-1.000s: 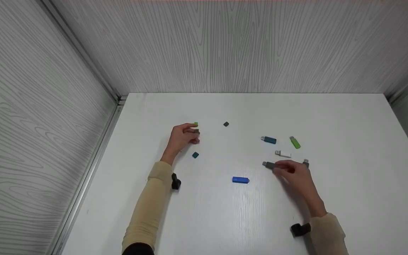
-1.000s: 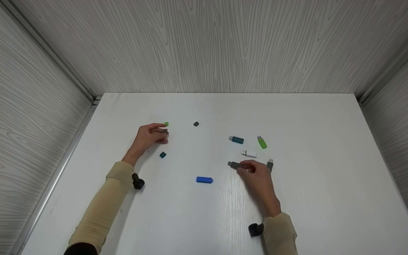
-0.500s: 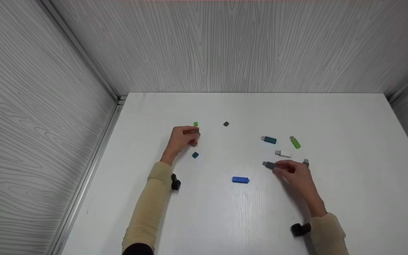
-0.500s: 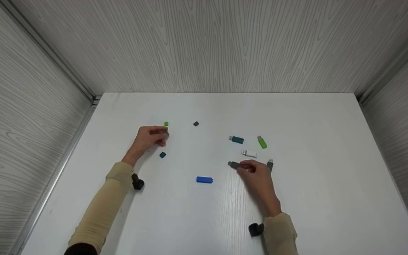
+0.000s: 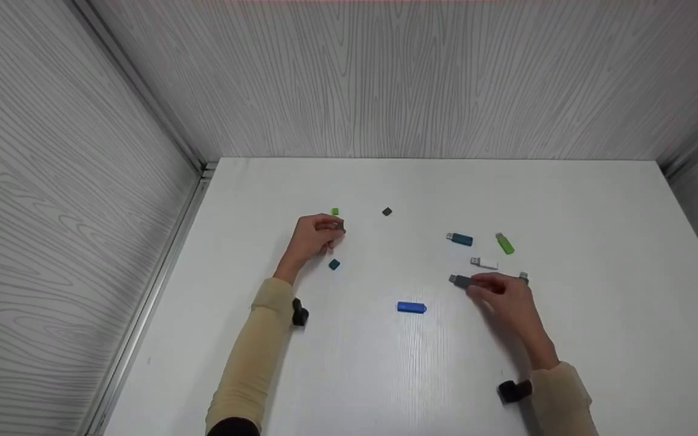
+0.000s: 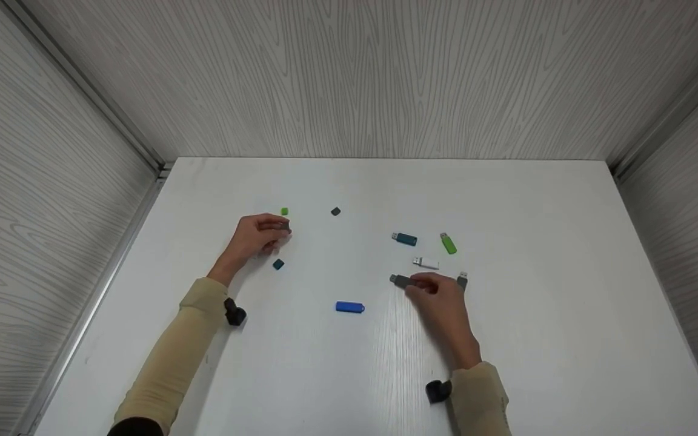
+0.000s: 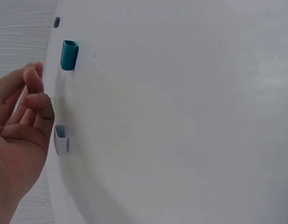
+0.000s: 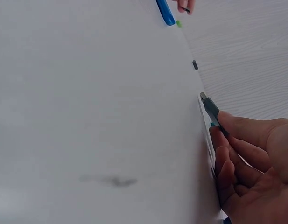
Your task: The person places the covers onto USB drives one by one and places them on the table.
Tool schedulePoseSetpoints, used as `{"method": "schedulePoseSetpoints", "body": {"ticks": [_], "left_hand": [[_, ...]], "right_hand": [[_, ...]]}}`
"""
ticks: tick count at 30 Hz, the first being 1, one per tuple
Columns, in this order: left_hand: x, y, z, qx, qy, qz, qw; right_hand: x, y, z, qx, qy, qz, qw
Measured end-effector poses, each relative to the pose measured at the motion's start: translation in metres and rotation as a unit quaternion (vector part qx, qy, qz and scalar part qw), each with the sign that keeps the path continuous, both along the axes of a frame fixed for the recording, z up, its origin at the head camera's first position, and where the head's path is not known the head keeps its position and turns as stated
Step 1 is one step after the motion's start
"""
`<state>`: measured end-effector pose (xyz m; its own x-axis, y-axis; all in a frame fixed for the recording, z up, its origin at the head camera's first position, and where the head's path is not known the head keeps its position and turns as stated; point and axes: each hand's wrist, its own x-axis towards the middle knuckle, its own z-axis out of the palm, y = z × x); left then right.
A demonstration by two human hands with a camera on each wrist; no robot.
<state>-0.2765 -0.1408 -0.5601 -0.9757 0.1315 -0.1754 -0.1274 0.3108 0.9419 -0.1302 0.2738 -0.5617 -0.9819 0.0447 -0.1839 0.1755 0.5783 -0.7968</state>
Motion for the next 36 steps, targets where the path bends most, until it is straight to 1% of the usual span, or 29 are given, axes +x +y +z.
{"method": "schedulePoseSetpoints", "body": {"ticks": [5,8,12,17,22,29,32,36], "left_hand": [[0.005,0.005,0.005,-0.011,0.014,-0.008,0.9998],[0.009,0.009,0.006,-0.018,0.014,-0.014,0.9997],[0.013,0.012,0.005,-0.02,0.014,-0.018,0.9995],[0.016,0.014,0.002,-0.037,0.016,-0.008,0.9992],[0.02,0.014,0.0,-0.042,0.012,-0.012,0.999],[0.026,0.013,-0.002,-0.053,0.031,-0.02,0.9979],[0.029,0.014,-0.003,-0.061,0.035,-0.019,0.9973],[0.032,0.016,-0.002,-0.069,0.042,-0.027,0.9964]], "right_hand": [[-0.002,0.001,0.003,-0.007,-0.008,0.002,1.0],[-0.003,0.0,0.005,-0.01,-0.012,0.001,1.0],[-0.004,-0.001,0.006,-0.006,0.0,0.003,1.0],[-0.005,0.0,0.004,-0.001,0.014,0.01,1.0],[-0.007,0.001,0.005,-0.006,0.012,0.014,1.0],[-0.01,-0.001,0.006,-0.019,-0.001,0.022,1.0],[-0.012,-0.002,0.007,-0.014,-0.005,0.028,0.999],[-0.015,-0.004,0.006,-0.009,-0.004,0.036,0.999]]}}
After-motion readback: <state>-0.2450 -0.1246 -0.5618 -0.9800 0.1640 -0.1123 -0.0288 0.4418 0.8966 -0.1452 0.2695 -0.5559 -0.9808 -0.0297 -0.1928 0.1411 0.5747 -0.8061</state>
